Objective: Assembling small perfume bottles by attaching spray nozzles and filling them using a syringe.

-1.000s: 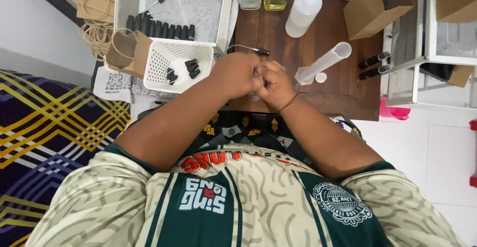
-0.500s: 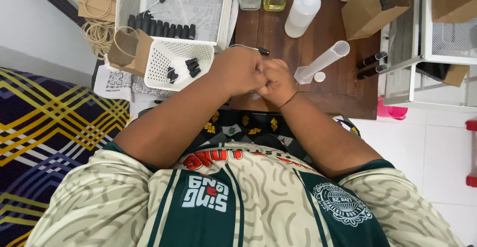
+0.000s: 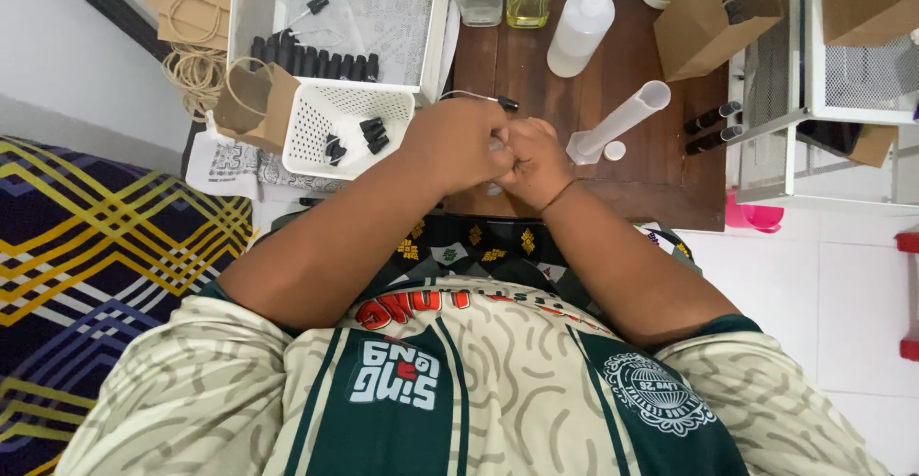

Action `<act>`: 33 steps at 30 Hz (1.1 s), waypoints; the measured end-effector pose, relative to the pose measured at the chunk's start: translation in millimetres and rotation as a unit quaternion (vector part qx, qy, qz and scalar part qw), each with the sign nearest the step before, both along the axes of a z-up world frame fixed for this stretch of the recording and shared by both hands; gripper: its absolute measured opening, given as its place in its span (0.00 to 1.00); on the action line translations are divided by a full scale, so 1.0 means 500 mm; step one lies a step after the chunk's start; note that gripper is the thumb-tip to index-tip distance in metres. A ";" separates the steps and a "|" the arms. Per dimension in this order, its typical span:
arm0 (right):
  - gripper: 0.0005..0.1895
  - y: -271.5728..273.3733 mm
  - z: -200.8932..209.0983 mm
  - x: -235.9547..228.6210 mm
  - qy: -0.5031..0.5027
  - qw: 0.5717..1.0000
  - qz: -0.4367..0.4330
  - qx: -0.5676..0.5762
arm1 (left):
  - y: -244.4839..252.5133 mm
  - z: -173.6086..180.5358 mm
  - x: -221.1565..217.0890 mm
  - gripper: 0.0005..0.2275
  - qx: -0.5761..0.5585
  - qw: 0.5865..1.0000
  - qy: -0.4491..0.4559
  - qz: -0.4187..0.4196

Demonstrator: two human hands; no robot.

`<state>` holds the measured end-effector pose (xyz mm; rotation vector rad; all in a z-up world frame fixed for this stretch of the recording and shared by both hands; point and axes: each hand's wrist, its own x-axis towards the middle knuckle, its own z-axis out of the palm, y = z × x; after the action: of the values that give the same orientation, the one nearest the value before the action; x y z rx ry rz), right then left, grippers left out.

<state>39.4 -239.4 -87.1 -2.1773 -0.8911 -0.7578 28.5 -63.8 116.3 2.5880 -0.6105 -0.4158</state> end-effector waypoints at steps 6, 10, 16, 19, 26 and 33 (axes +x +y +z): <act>0.09 0.007 0.096 -0.014 0.096 0.970 0.135 0.180 | 0.047 -0.056 -0.056 0.37 -0.263 0.954 0.144 0.030; 0.13 -0.011 0.131 -0.047 0.178 0.951 0.097 0.234 | 0.129 -0.179 -0.109 0.34 -0.420 0.858 0.289 0.065; 0.16 -0.002 0.228 -0.052 0.326 0.777 0.133 0.522 | 0.262 -0.427 -0.169 0.32 -0.691 0.445 0.552 0.142; 0.15 -0.024 0.252 -0.040 0.354 0.724 0.162 0.569 | 0.281 -0.457 -0.162 0.34 -0.714 0.389 0.575 0.092; 0.37 0.012 0.333 -0.069 0.348 0.717 0.137 0.589 | 0.287 -0.443 -0.147 0.37 -0.724 0.375 0.579 0.008; 0.37 0.012 0.220 -0.051 0.344 0.756 0.130 0.541 | 0.292 -0.451 -0.133 0.37 -0.756 0.361 0.545 -0.025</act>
<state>13.8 -233.6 22.8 -1.0661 -0.2010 -0.1556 -38.1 82.3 -109.2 0.1693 -0.1978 -0.8330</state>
